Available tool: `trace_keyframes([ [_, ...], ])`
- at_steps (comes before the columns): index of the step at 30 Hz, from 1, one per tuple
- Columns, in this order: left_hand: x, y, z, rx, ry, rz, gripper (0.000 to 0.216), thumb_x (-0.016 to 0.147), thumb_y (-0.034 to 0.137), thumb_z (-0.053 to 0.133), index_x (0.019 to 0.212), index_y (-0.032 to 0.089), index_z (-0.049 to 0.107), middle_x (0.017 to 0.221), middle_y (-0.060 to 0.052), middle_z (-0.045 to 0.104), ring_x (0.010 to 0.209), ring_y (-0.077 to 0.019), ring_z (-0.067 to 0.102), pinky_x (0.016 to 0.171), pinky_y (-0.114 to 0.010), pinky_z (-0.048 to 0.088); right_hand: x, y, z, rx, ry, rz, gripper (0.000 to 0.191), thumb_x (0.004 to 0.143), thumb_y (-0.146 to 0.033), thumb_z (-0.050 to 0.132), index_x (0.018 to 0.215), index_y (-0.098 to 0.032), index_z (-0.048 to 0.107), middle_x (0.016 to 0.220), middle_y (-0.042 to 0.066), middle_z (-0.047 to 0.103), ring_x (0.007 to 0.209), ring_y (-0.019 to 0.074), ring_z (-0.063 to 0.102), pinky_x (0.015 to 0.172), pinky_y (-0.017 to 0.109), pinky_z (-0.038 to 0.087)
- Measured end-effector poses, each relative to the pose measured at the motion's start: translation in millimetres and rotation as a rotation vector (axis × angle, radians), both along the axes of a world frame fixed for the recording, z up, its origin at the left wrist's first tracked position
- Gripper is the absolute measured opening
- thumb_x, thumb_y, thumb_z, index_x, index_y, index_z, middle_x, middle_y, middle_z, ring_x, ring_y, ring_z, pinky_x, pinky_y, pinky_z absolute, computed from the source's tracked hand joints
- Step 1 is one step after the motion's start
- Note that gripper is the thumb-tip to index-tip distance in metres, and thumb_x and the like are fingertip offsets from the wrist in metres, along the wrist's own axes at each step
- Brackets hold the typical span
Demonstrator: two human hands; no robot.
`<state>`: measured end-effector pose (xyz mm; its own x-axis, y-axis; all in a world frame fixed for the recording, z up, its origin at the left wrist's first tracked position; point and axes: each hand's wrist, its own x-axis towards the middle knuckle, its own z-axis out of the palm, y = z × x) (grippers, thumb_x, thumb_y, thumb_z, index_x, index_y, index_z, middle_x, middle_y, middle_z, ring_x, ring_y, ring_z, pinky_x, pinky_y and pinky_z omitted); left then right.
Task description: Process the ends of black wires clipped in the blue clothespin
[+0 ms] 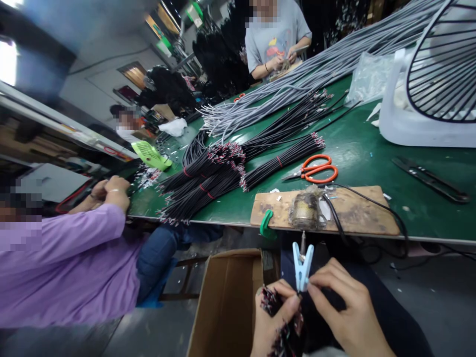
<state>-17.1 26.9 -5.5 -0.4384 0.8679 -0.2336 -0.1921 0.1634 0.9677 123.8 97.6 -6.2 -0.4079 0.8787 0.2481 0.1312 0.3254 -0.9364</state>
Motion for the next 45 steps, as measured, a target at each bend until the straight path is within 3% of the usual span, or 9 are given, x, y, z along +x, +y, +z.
trace_keyframes([
  [4,-1.1,3.5,4.9,0.035,0.053,-0.069,0.03,0.07,0.04,0.078,0.062,0.012,0.074,0.057,-0.003,0.058,0.055,-0.012,0.05,0.054,-0.024,0.037,1.1,0.0,8.7,0.073,-0.008,0.036,0.009,0.085,-0.014,0.062,0.082,-0.022,0.067,0.073,0.003,0.067,0.071,0.0201,0.061,0.068,0.032,0.049],
  [11,-0.1,3.9,5.0,0.016,0.051,-0.074,0.027,0.07,0.037,0.079,0.062,0.012,0.074,0.058,-0.002,0.057,0.055,-0.0123,0.049,0.055,-0.024,0.038,0.4,0.5,7.0,0.03,0.029,0.039,0.014,0.08,-0.01,0.063,0.071,-0.02,0.064,0.065,0.002,0.066,0.063,0.0195,0.059,0.066,0.034,0.047],
  [19,2.7,2.7,1.1,0.01,-0.112,-0.038,0.025,0.065,0.035,0.083,0.064,0.013,0.072,0.061,0.0,0.056,0.056,-0.0102,0.049,0.056,-0.023,0.036,1.9,-1.2,-2.4,-0.206,0.093,0.133,0.003,0.082,-0.019,0.067,0.08,-0.021,0.069,0.077,0.004,0.069,0.077,0.0213,0.062,0.071,0.031,0.049],
  [22,2.9,5.0,3.9,0.028,-0.156,-0.031,0.026,0.061,0.034,0.087,0.063,0.014,0.07,0.061,0.001,0.057,0.058,-0.0111,0.051,0.059,-0.023,0.039,0.4,-4.3,-1.3,-0.273,0.136,0.149,0.014,0.088,-0.022,0.062,0.073,-0.021,0.065,0.073,0.003,0.063,0.073,0.0183,0.058,0.07,0.029,0.047],
  [26,1.8,7.7,12.4,0.079,-0.156,-0.088,0.026,0.058,0.035,0.088,0.063,0.015,0.073,0.061,-0.002,0.062,0.06,-0.0129,0.054,0.061,-0.025,0.04,-2.1,-0.6,-2.1,-0.595,0.28,0.267,0.021,0.093,-0.035,0.053,0.084,-0.018,0.063,0.079,0.003,0.058,0.077,0.0182,0.057,0.071,0.03,0.048],
  [28,0.9,7.9,16.9,0.119,-0.133,-0.115,0.023,0.059,0.034,0.088,0.064,0.016,0.074,0.061,-0.002,0.063,0.059,-0.013,0.054,0.06,-0.024,0.039,-4.5,5.6,-3.3,-0.697,0.353,0.242,0.024,0.094,-0.038,0.052,0.091,-0.018,0.064,0.08,0.003,0.058,0.075,0.0177,0.056,0.071,0.03,0.048],
  [34,-3.0,11.7,27.1,0.205,-0.087,-0.099,0.017,0.06,0.03,0.087,0.062,0.019,0.075,0.059,-0.002,0.063,0.053,-0.011,0.052,0.053,-0.023,0.038,-17.7,26.1,9.1,-0.803,0.473,0.216,0.039,0.087,-0.053,0.058,0.1,-0.018,0.07,0.088,0.007,0.066,0.083,0.0206,0.059,0.076,0.033,0.047],
  [39,-2.1,20.2,25.9,0.183,-0.041,-0.083,0.018,0.058,0.03,0.088,0.062,0.017,0.075,0.059,-0.002,0.063,0.054,-0.0117,0.054,0.055,-0.024,0.04,-26.5,33.9,24.5,-0.903,0.628,0.282,0.033,0.079,-0.048,0.07,0.073,-0.015,0.068,0.069,0.0,0.056,0.062,0.0111,0.048,0.057,0.022,0.042],
  [45,1.1,19.3,19.9,0.113,-0.119,-0.054,0.028,0.058,0.039,0.087,0.064,0.015,0.073,0.059,-0.001,0.061,0.05,-0.01,0.051,0.05,-0.024,0.039,-25.8,29.7,10.5,-0.973,0.69,0.312,0.038,0.085,-0.051,0.061,0.086,-0.016,0.073,0.075,0.005,0.065,0.069,0.0154,0.057,0.064,0.027,0.046],
])
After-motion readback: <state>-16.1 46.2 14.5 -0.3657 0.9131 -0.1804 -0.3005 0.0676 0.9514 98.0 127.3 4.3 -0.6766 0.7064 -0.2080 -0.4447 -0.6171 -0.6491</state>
